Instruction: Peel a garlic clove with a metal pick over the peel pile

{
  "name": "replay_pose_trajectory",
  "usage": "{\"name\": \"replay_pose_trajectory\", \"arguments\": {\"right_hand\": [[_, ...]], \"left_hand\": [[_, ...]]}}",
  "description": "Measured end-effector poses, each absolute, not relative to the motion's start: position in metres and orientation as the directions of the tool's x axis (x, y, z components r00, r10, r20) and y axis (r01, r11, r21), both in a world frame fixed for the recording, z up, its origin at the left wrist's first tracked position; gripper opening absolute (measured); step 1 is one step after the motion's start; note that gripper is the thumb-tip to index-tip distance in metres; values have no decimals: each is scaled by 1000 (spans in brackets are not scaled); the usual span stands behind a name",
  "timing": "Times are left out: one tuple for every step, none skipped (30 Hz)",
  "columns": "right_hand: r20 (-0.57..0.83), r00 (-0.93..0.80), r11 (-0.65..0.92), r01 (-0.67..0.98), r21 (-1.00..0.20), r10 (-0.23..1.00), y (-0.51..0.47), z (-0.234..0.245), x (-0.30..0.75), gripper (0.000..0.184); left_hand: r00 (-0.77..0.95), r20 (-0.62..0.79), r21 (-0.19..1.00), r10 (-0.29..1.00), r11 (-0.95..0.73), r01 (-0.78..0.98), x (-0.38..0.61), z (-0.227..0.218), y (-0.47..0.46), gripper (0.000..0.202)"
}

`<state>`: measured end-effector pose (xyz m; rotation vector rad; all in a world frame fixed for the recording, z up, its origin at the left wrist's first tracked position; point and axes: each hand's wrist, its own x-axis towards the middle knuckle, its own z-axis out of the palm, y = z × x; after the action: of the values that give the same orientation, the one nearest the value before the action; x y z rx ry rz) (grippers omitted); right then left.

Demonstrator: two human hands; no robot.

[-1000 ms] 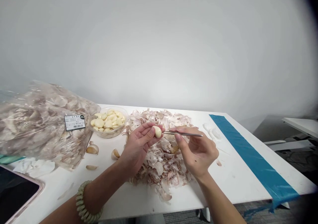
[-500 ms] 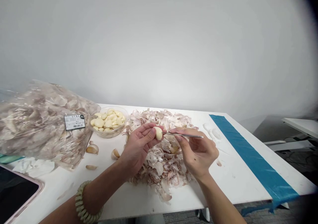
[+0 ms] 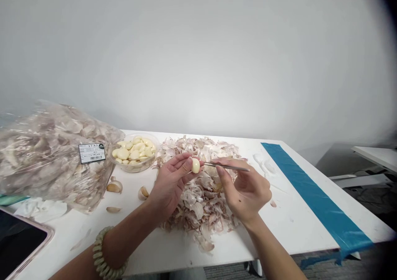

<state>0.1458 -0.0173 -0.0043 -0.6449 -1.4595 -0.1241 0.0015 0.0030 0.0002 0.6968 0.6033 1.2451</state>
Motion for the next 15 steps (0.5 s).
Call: {"name": "replay_pose_trajectory", "arguments": {"right_hand": [[955, 92, 853, 432, -293, 281, -18, -4, 146, 34], [963, 47, 876, 407, -261, 265, -18, -3, 146, 39], [968, 8, 894, 383, -233, 249, -19, -2, 146, 43], [972, -24, 907, 365, -211, 235, -19, -1, 146, 46], [972, -56, 915, 353, -194, 227, -19, 0, 146, 47], [971, -87, 920, 347, -180, 223, -19, 1, 146, 48], [969, -115, 924, 345, -166, 217, -19, 2, 146, 48], [968, -140, 928, 343, -149, 207, -19, 3, 146, 48], [967, -163, 931, 340, -131, 195, -19, 3, 146, 48], [965, -183, 934, 336, -118, 187, -18, 4, 146, 48], [963, -198, 937, 332, -108, 181, -18, 4, 145, 48], [963, -207, 939, 328, -100, 175, -18, 4, 145, 49], [963, -211, 941, 326, -95, 170, -18, 4, 145, 49], [963, -212, 941, 326, -90, 165, -18, 4, 145, 49], [964, -211, 941, 327, -85, 160, -18, 4, 145, 48]], "left_hand": [[200, -43, 754, 979, 163, -636, 1, 1, 3, 15], [179, -50, 751, 983, 155, -641, 1, 1, 4, 17], [160, -58, 749, 985, 149, -645, 1, 1, 4, 18], [144, -64, 747, 987, 144, -649, 2, 1, 4, 19], [134, -70, 745, 989, 141, -652, 2, 1, 4, 20], [128, -77, 741, 989, 143, -656, 2, 0, 5, 20], [124, -83, 736, 989, 145, -661, 2, 0, 5, 20], [120, -88, 732, 989, 146, -666, 2, -1, 6, 21], [117, -91, 728, 989, 146, -670, 2, -1, 6, 20], [113, -92, 727, 989, 145, -672, 2, -1, 6, 20], [108, -93, 727, 990, 142, -672, 2, -1, 6, 20], [101, -93, 727, 990, 137, -672, 2, -1, 6, 20], [95, -94, 728, 991, 133, -672, 2, -1, 6, 20], [89, -97, 728, 991, 132, -673, 2, -1, 5, 20], [84, -100, 727, 991, 130, -674, 2, 0, 5, 20]]}}
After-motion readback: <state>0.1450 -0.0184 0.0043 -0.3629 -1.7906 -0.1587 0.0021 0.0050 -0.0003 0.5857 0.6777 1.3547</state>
